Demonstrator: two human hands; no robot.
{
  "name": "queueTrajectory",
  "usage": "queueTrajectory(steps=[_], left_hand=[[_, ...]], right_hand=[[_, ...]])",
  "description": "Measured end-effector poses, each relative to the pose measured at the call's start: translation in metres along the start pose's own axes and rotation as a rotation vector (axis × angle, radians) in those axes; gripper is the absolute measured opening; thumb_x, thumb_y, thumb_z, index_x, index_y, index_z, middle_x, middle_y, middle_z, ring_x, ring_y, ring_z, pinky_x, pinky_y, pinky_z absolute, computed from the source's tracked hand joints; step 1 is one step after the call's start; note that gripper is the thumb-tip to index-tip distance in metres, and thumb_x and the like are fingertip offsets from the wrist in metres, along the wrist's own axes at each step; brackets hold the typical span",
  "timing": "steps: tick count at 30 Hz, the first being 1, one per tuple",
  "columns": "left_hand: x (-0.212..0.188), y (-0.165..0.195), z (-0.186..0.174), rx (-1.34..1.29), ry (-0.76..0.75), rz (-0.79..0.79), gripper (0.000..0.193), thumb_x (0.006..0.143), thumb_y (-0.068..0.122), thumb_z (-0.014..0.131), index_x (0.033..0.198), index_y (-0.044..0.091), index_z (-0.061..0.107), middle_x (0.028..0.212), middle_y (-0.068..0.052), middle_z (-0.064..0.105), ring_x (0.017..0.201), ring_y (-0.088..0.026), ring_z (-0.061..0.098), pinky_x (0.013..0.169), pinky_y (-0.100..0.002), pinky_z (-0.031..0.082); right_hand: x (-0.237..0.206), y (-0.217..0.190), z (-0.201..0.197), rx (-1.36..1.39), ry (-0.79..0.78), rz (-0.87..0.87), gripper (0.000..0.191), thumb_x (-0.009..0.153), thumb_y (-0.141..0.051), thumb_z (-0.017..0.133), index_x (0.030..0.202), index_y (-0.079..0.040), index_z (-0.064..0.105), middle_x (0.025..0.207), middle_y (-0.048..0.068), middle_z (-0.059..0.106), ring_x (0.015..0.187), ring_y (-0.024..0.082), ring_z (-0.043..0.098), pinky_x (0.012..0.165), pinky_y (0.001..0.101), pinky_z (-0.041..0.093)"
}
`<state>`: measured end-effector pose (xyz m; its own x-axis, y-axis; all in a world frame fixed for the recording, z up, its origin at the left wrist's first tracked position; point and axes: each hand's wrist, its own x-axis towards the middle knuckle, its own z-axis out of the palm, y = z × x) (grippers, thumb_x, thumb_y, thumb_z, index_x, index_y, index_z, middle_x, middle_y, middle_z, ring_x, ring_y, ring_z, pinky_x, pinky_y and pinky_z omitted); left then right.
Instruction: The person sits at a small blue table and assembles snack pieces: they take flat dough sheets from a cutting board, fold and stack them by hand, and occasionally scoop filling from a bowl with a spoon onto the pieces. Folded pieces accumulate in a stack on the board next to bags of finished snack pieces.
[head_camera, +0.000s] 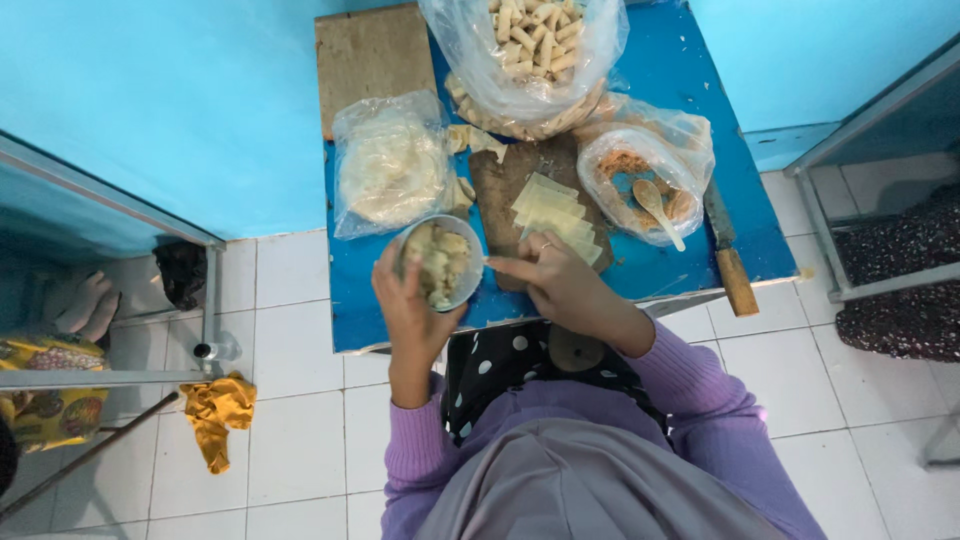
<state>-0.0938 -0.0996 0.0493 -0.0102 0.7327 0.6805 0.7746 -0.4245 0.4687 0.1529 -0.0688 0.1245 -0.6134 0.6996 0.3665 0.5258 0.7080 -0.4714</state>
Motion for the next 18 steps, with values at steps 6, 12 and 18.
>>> queueTrajectory(steps=[6,12,18], left_hand=[[0.0,0.015,0.001,-0.004,-0.004,0.091,0.11,0.063,0.023,0.096,0.15,0.026,0.03,0.157,-0.023,0.037,0.145,-0.043,0.041,0.118,-0.07,0.024],[-0.001,0.025,0.003,0.059,0.016,0.036,0.105,0.065,0.024,0.096,0.148,0.029,0.032,0.158,-0.02,0.038,0.147,-0.042,0.041,0.119,-0.07,0.018],[-0.002,0.025,0.002,0.067,0.008,0.018,0.105,0.064,0.023,0.095,0.148,0.03,0.032,0.158,-0.019,0.038,0.147,-0.042,0.04,0.118,-0.071,0.016]], right_hand=[[0.012,-0.001,0.023,-0.331,0.089,-0.111,0.043,0.078,-0.013,0.071,0.121,-0.011,0.074,0.105,0.015,0.055,0.102,0.034,0.052,0.08,0.0456,0.041],[0.013,0.001,0.037,-0.323,-0.005,-0.113,0.046,0.076,-0.008,0.067,0.122,-0.011,0.075,0.103,0.01,0.054,0.101,0.031,0.051,0.081,0.0457,0.039],[0.02,0.01,0.041,-0.192,0.023,-0.089,0.043,0.078,-0.006,0.065,0.118,-0.017,0.076,0.099,0.006,0.051,0.1,0.028,0.05,0.08,0.0445,0.036]])
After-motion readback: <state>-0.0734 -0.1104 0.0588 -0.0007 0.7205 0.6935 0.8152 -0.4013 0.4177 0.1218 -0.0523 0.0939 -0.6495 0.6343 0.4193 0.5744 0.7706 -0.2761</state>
